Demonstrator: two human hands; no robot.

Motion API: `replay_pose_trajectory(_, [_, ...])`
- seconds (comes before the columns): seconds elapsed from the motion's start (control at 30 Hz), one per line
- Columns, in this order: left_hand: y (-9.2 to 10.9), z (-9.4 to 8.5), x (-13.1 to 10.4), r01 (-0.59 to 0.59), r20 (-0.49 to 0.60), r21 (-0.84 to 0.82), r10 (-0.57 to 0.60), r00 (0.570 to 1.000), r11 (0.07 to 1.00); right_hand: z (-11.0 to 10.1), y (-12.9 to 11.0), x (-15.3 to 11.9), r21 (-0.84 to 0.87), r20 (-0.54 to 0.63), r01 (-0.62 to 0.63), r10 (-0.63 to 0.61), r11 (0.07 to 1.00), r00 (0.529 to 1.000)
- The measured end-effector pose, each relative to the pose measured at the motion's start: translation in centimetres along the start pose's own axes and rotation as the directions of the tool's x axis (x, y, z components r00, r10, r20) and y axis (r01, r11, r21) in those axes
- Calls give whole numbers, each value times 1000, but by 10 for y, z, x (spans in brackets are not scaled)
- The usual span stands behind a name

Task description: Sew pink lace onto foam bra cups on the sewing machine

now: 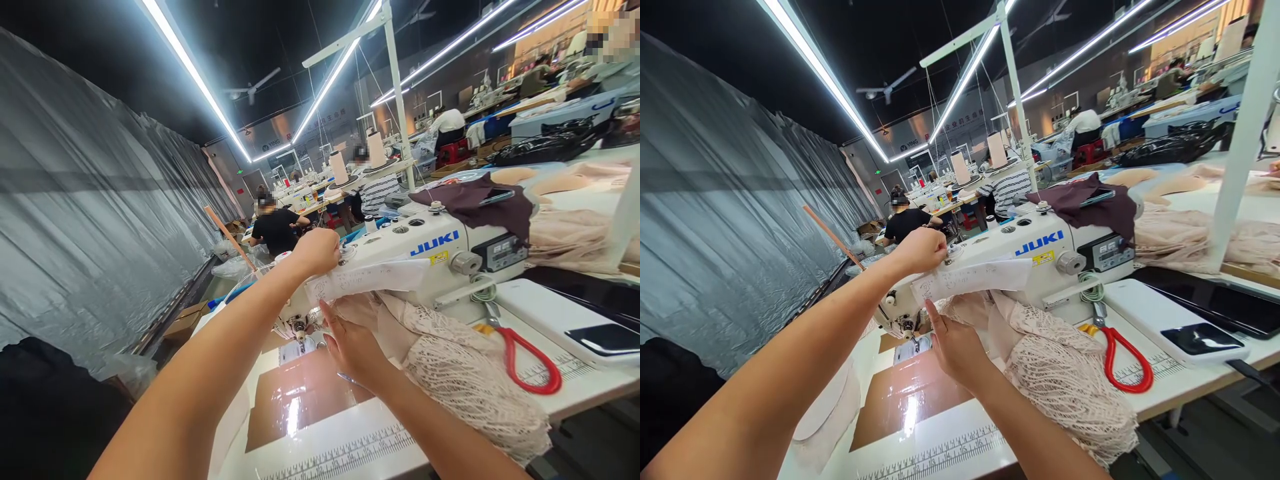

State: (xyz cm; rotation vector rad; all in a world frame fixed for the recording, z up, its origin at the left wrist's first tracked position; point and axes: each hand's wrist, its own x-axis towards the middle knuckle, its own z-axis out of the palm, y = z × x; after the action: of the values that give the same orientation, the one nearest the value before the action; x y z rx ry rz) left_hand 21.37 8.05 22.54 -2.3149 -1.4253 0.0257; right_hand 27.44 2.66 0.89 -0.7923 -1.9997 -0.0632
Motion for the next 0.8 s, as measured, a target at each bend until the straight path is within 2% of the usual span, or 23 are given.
replay_pose_trajectory(0.33, [-3,2,2,-8,-7,6,8,1000,1000,0,-1,1,-11,-18,-5,5,1000,1000])
replay_pose_trajectory(0.8, [2,-4,0,3,24,14,-4,1000,1000,0,0,-2,-15,-16,-2,2,1000,1000])
